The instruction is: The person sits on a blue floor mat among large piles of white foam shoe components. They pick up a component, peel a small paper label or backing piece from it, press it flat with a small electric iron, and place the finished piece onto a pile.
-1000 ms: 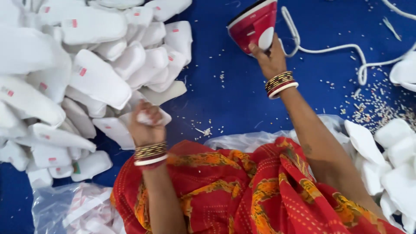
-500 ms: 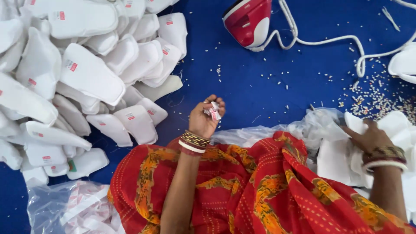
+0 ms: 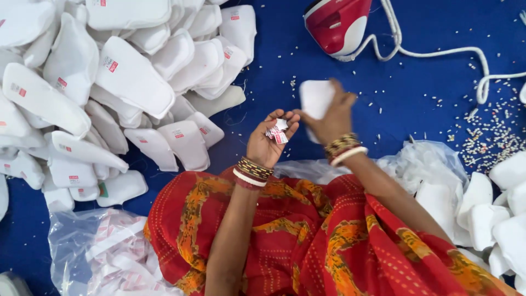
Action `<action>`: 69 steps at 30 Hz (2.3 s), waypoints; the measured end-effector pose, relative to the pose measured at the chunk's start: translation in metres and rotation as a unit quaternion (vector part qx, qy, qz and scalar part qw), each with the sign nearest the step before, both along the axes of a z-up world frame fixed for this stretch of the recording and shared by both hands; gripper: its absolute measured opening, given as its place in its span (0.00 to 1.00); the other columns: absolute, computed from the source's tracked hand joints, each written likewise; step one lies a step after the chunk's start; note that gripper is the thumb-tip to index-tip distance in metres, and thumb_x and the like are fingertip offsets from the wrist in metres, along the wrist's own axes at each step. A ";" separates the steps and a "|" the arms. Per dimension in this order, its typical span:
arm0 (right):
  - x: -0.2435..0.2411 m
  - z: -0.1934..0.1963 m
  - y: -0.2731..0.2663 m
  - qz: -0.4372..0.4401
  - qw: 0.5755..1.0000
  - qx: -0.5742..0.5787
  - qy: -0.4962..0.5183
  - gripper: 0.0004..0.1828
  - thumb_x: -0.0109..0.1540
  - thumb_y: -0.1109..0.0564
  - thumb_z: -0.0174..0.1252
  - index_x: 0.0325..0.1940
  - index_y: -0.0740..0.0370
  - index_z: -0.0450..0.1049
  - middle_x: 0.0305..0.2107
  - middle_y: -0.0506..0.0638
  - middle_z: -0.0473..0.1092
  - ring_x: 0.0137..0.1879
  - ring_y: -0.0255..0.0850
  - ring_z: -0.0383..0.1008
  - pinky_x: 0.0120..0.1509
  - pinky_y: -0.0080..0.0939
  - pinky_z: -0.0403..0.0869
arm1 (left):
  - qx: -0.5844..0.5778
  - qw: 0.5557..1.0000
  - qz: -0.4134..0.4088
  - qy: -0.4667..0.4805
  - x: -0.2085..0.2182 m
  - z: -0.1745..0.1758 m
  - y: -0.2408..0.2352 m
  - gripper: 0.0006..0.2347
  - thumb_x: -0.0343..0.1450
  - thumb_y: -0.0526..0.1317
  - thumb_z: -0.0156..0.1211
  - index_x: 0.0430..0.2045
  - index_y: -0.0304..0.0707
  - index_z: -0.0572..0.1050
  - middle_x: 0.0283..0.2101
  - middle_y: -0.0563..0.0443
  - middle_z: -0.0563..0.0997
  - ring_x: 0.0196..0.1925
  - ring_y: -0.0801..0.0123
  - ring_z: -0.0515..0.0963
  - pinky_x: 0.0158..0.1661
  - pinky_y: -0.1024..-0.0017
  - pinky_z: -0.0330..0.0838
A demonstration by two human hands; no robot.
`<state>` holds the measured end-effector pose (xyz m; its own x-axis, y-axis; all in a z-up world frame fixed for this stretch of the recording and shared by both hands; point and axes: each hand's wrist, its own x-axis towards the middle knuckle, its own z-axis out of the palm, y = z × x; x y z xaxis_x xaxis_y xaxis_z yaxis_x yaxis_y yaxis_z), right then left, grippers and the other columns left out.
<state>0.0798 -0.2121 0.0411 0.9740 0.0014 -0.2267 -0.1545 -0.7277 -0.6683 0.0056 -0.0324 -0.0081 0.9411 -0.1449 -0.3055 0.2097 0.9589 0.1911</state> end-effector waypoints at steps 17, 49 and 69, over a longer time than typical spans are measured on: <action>-0.050 0.003 0.017 0.059 0.956 0.273 0.094 0.13 0.61 0.53 0.68 0.38 0.65 0.77 0.27 0.48 0.77 0.31 0.32 0.74 0.34 0.33 0.73 | 0.043 0.997 0.070 0.007 0.004 0.000 -0.026 0.08 0.72 0.31 0.39 0.42 0.33 0.66 0.54 0.34 0.76 0.64 0.44 0.73 0.64 0.51 0.69; 0.050 -0.004 -0.037 0.193 0.972 0.110 0.074 0.11 0.62 0.56 0.64 0.46 0.63 0.82 0.35 0.52 0.80 0.40 0.41 0.82 0.46 0.40 0.78 | 0.814 0.569 0.000 -0.114 0.010 0.008 -0.066 0.10 0.69 0.35 0.66 0.41 0.36 0.74 0.41 0.41 0.75 0.44 0.48 0.76 0.45 0.56 0.72; 0.073 -0.028 0.001 0.249 0.963 -0.065 -0.082 0.06 0.58 0.59 0.64 0.37 0.63 0.81 0.35 0.60 0.78 0.42 0.56 0.80 0.50 0.52 0.77 | 0.895 0.401 -0.128 -0.148 0.014 -0.006 -0.057 0.31 0.71 0.38 0.55 0.72 0.36 0.54 0.44 0.38 0.74 0.43 0.51 0.76 0.44 0.57 0.77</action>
